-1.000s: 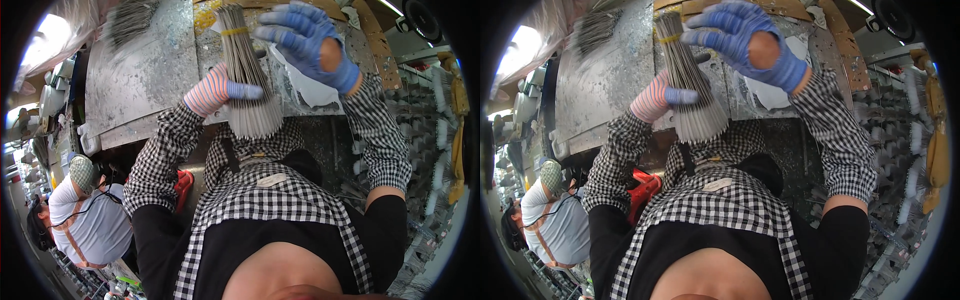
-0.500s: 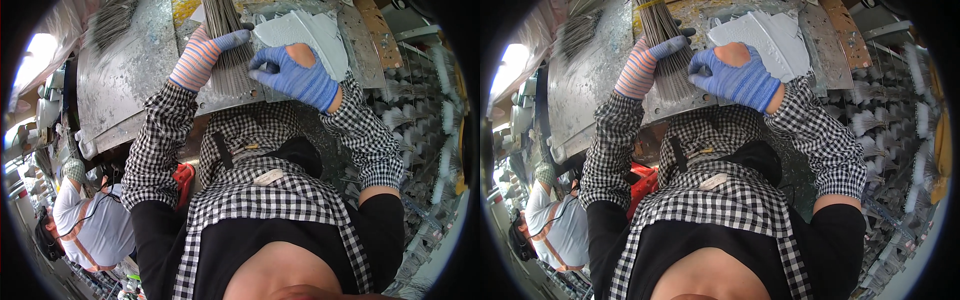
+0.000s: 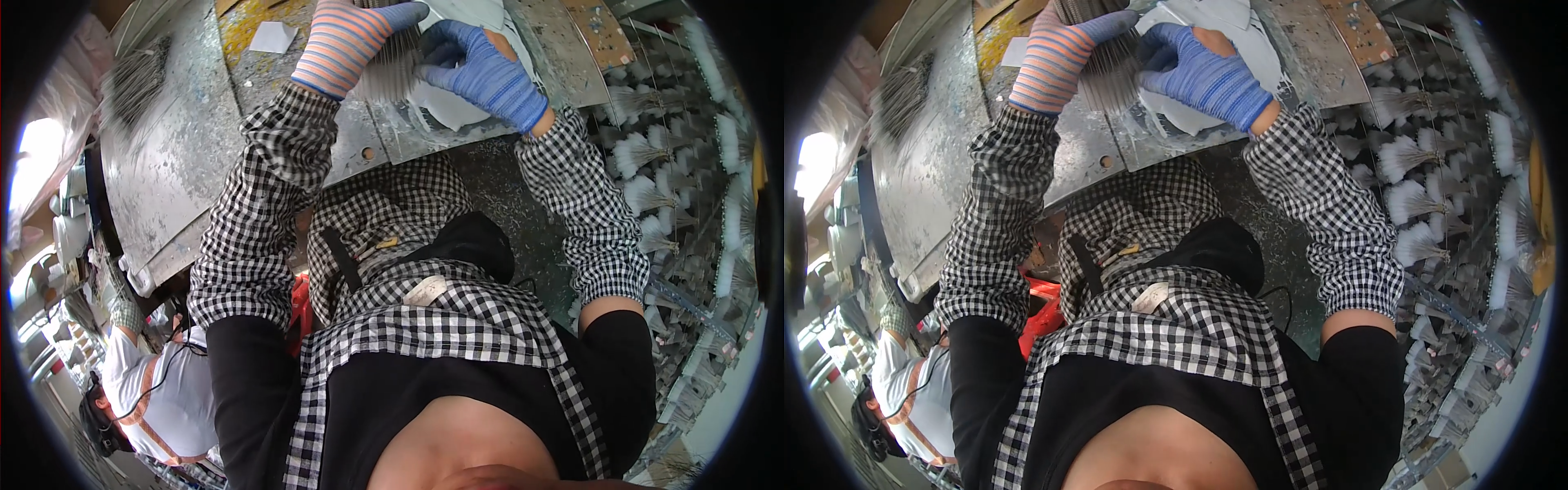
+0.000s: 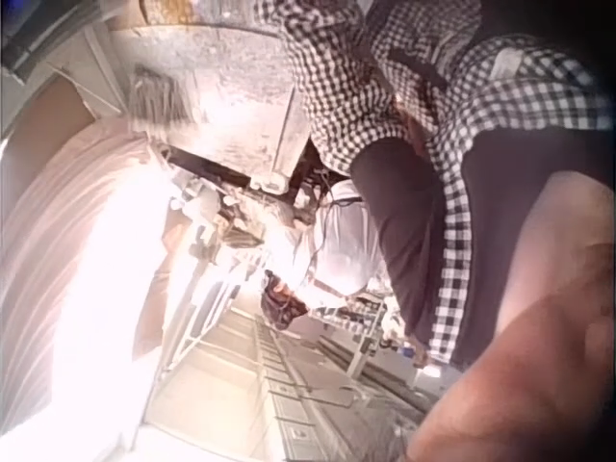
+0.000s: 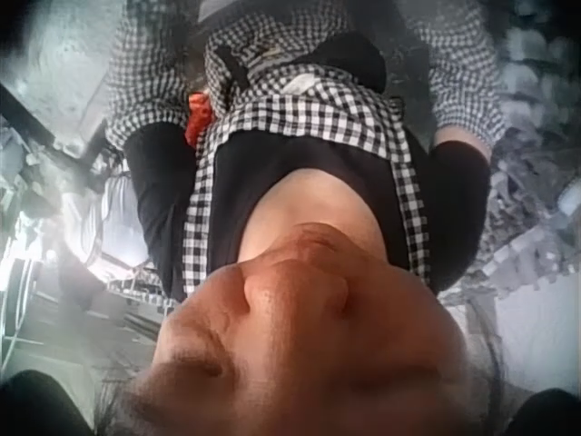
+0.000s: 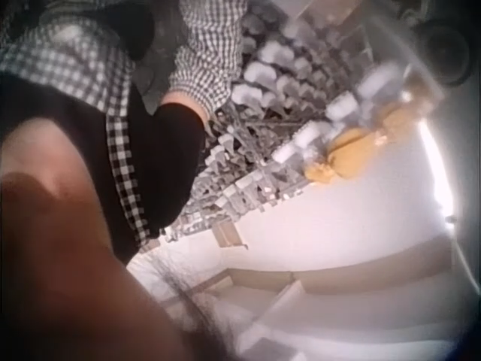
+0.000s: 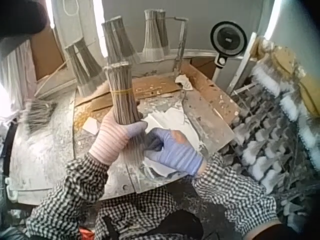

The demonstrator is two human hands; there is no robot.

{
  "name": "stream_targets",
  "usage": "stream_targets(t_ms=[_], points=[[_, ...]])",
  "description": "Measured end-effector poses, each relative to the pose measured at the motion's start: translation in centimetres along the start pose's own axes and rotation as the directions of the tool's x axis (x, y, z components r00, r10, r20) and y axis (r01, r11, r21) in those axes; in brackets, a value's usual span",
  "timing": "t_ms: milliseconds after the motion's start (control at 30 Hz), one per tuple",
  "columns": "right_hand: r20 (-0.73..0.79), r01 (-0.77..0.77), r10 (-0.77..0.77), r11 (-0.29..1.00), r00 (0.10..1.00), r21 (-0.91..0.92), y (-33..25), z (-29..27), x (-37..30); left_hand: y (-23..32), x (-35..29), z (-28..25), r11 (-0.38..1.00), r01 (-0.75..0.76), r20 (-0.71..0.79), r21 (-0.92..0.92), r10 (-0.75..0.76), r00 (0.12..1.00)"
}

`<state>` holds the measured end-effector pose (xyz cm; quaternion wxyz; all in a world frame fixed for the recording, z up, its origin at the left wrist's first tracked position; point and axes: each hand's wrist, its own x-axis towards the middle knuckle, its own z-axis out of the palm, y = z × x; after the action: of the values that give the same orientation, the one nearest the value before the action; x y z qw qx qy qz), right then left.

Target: Group bristles into bundles, apply adhesive or paste, and assemble brush heads.

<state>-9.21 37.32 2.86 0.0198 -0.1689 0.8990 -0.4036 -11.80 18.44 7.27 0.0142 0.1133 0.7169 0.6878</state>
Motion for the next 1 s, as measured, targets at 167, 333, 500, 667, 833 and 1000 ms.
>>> stream_targets(t_ms=[167,333,500,667,833,1000], points=[[0.02,0.085,-0.083,0.932,0.996,-0.352,4.0,1.1,2.1,-0.5,2.4,1.4,0.455,-0.618,0.315,0.641,0.578,0.753],[0.15,-0.078,0.089,0.994,0.985,-0.079,10.6,4.1,2.9,-1.8,3.0,2.0,0.23,-0.693,0.524,0.683,0.507,0.684],[0.186,-0.099,0.161,0.947,0.969,-0.306,9.5,5.0,3.4,-3.4,2.7,1.7,0.283,-0.667,0.484,0.689,0.505,0.715],[0.15,-0.041,0.084,0.962,0.985,-0.269,10.3,5.3,2.4,-3.9,2.6,2.0,0.277,-0.664,0.494,0.695,0.488,0.72],[0.124,-0.028,0.08,0.927,0.989,-0.374,8.5,4.1,3.2,-3.5,3.5,1.8,0.288,-0.676,0.498,0.678,0.497,0.711],[0.275,0.239,-0.077,0.743,0.958,-0.625,9.9,4.1,3.5,-4.8,4.3,1.2,0.271,-0.611,0.461,0.744,0.454,0.763]])
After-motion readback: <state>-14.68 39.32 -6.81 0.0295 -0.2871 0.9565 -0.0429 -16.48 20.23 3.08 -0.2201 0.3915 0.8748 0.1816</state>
